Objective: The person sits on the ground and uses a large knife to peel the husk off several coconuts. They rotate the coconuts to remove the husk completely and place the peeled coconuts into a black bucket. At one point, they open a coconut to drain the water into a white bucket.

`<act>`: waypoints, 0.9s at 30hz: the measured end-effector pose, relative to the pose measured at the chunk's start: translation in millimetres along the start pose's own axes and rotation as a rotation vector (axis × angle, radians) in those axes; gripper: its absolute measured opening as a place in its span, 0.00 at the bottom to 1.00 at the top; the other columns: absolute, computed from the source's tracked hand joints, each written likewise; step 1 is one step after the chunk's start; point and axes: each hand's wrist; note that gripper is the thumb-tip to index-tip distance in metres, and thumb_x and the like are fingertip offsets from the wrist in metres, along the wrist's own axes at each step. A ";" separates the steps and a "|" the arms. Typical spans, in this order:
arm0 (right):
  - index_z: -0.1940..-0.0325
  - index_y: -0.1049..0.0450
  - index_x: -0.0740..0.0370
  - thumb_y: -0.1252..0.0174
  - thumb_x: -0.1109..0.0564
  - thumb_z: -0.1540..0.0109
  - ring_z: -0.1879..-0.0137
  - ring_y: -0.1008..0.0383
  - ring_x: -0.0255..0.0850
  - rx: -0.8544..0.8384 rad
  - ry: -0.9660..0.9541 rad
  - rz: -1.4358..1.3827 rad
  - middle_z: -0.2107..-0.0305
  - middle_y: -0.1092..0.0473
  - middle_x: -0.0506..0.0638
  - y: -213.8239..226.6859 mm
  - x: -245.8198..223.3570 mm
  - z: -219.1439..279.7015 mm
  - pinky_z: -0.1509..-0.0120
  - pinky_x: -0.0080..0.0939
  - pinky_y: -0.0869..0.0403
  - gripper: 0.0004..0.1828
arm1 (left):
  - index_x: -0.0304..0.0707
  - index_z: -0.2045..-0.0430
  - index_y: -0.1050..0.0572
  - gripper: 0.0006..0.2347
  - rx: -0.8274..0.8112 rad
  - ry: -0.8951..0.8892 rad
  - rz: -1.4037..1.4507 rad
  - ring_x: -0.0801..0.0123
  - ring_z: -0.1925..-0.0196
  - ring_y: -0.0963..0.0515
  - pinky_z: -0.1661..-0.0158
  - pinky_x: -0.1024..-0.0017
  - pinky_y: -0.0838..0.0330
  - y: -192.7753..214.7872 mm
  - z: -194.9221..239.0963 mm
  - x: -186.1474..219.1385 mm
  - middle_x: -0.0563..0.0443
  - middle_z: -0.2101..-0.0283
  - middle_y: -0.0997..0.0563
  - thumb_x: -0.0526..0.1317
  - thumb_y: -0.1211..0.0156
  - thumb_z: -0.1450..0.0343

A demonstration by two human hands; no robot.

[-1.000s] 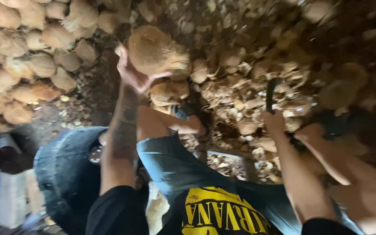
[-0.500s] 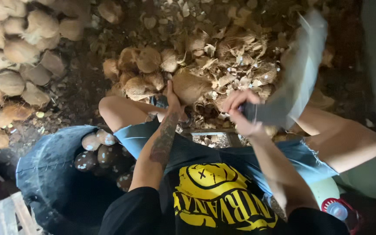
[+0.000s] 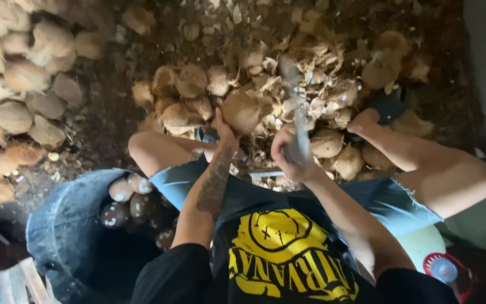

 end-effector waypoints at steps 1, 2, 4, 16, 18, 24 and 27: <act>0.74 0.25 0.60 0.43 0.69 0.40 0.73 0.25 0.47 0.001 0.008 0.000 0.76 0.26 0.53 0.8 28.3 12.0 0.62 0.37 0.29 0.10 | 0.43 0.22 0.44 0.43 -0.005 -0.006 -0.001 0.35 0.22 0.40 0.27 0.32 0.46 1.1 -2.6 -2.6 0.34 0.22 0.42 0.68 0.41 0.29; 0.74 0.24 0.58 0.44 0.68 0.43 0.74 0.26 0.46 0.023 0.036 0.048 0.77 0.26 0.51 2.6 56.6 24.1 0.66 0.36 0.29 0.09 | 0.47 0.22 0.50 0.45 0.057 -0.024 0.043 0.38 0.22 0.41 0.26 0.31 0.48 0.8 -5.5 -6.1 0.37 0.21 0.44 0.68 0.37 0.30; 0.75 0.24 0.57 0.45 0.67 0.45 0.76 0.27 0.44 0.049 0.067 0.100 0.78 0.26 0.49 2.6 87.6 44.2 0.69 0.35 0.30 0.09 | 0.51 0.21 0.55 0.48 0.113 -0.041 0.085 0.41 0.21 0.42 0.26 0.31 0.50 -3.5 -3.2 -3.5 0.40 0.20 0.46 0.67 0.33 0.32; 0.75 0.25 0.56 0.42 0.53 0.37 0.76 0.31 0.41 0.008 -0.095 0.050 0.79 0.26 0.49 -3.4 91.6 55.3 0.66 0.33 0.31 0.12 | 0.44 0.20 0.54 0.50 0.368 -0.100 0.195 0.40 0.19 0.49 0.26 0.38 0.44 -3.0 -19.4 -0.9 0.35 0.18 0.59 0.69 0.33 0.32; 0.72 0.25 0.65 0.40 0.60 0.43 0.70 0.24 0.61 -0.192 -0.816 0.320 0.81 0.27 0.64 -0.1 89.1 62.8 0.63 0.58 0.29 0.05 | 0.47 0.20 0.51 0.51 0.332 0.036 0.483 0.42 0.17 0.55 0.23 0.38 0.54 -15.5 2.3 12.3 0.42 0.17 0.58 0.67 0.30 0.35; 0.74 0.27 0.61 0.48 0.61 0.35 0.71 0.29 0.33 0.089 -1.036 0.154 0.83 0.31 0.49 -1.0 78.1 69.8 0.68 0.31 0.37 0.12 | 0.59 0.30 0.30 0.30 0.263 0.018 0.348 0.39 0.24 0.36 0.29 0.33 0.43 24.2 -46.9 -5.2 0.42 0.24 0.35 0.65 0.38 0.27; 0.71 0.29 0.66 0.44 0.67 0.43 0.73 0.29 0.51 0.278 -0.986 0.229 0.83 0.32 0.62 5.5 114.6 43.7 0.66 0.52 0.33 0.02 | 0.60 0.37 0.24 0.29 0.058 0.041 0.398 0.42 0.25 0.34 0.28 0.33 0.46 28.7 -57.2 3.5 0.44 0.28 0.29 0.70 0.41 0.29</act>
Point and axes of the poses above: each hand's wrist, its own z-axis away from the middle knuckle, its own y-axis out of the back of the hand, x = y × z
